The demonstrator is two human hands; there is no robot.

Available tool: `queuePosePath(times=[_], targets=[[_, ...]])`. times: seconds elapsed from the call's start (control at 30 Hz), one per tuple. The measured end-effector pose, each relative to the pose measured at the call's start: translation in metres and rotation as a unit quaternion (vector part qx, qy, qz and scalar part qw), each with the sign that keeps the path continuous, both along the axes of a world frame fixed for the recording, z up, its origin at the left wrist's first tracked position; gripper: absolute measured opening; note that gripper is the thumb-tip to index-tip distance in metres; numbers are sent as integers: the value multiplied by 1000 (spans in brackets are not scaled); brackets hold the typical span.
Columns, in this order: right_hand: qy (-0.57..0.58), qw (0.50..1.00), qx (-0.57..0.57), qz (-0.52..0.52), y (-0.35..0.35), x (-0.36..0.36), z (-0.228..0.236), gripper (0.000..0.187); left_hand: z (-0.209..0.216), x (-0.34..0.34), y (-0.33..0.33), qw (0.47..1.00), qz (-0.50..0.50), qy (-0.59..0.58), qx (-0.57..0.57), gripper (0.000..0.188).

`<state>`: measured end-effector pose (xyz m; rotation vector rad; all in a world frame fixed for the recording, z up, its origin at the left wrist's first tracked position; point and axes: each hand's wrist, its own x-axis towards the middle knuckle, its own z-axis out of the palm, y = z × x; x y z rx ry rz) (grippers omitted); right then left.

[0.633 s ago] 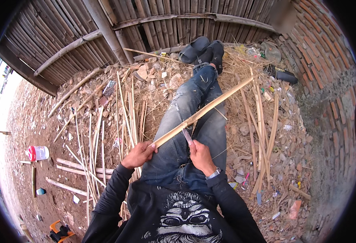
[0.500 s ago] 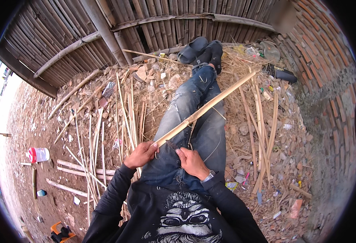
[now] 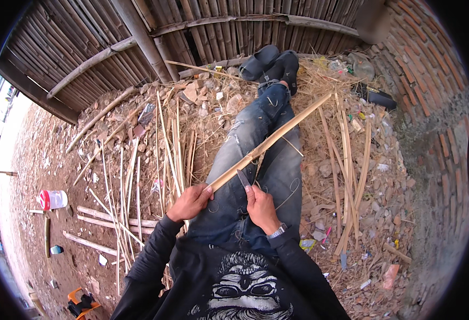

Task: The person sits on the ground and uses a knife to shave layers off a bamboo strip, smoothing the surface of the wood.

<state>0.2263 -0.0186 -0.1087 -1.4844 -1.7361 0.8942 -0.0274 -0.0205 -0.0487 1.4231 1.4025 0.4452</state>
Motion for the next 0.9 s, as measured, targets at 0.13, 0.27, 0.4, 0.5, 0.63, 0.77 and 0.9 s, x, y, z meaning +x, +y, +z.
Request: queuePosePath(times=[0.13, 0.27, 0.4, 0.5, 0.63, 0.77, 0.9], targets=[[-15, 1000, -4, 22, -3, 2, 3, 33, -6, -2, 0, 1000, 1, -3, 6, 44], [18, 998, -1, 60, -10, -1, 1, 34, -10, -2, 0, 1000, 15, -19, -15, 44], [37, 994, -23, 103, -11, -2, 3, 35, -16, -3, 0, 999, 17, -35, -25, 44], [59, 988, -53, 132, -9, 3, 5, 37, -11, -2, 0, 999, 4, -36, -23, 44], [151, 956, -139, 209, -4, 13, 13, 40, -6, -7, -2, 997, 9, -53, -48, 44], [118, 992, -42, 18, -1, 10, 5, 38, -6, -5, -3, 998, 5, -48, -42, 45], [47, 997, 24, -55, 1, 5, 3, 31, -7, -10, -11, 1000, -4, -9, 12, 46]])
